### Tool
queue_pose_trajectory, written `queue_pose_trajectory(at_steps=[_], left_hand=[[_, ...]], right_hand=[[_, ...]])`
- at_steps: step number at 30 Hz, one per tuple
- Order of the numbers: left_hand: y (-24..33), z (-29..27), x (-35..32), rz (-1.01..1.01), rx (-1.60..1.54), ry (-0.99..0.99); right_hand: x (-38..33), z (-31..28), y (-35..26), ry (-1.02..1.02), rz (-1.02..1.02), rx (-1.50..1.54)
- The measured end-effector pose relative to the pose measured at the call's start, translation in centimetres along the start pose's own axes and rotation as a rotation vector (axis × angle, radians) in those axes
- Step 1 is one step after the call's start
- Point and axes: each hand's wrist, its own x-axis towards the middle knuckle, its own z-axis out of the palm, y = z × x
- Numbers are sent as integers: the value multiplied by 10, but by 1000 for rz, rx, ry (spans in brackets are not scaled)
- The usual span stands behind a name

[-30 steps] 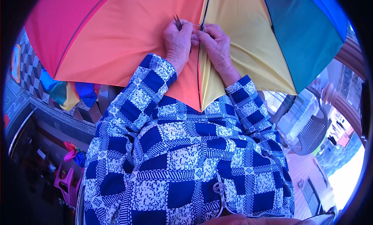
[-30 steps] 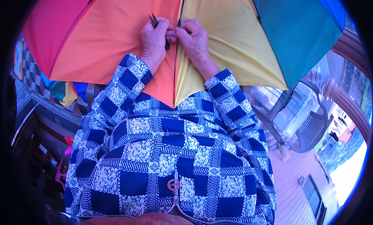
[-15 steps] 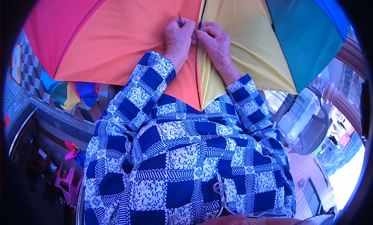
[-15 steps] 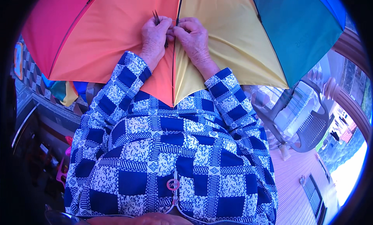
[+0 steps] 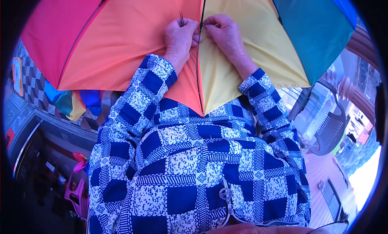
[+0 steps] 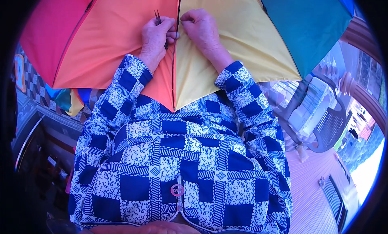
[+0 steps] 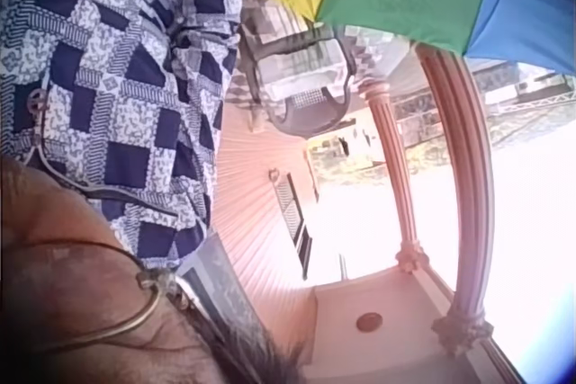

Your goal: Repairing the ribs of a rainbow umbrella using small hand tools.

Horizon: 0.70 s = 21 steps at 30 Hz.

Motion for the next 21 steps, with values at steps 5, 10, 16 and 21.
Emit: queue_pose_trajectory(at_steps=[5,10,16,21], left_hand=[[1,-1,-1,-14,-8,-12],[1,-5,0,-29,-17,-31],[-2,-5,-3,34,-142,10],[-1,-7,-3,60,-216,34]], right_hand=[[-1,-1,-2,27,-257,-280],[0,7,-3,32,-311,-392],[2,-8,-2,50,-381,-445],[12,-34,9,147,-422,-401]])
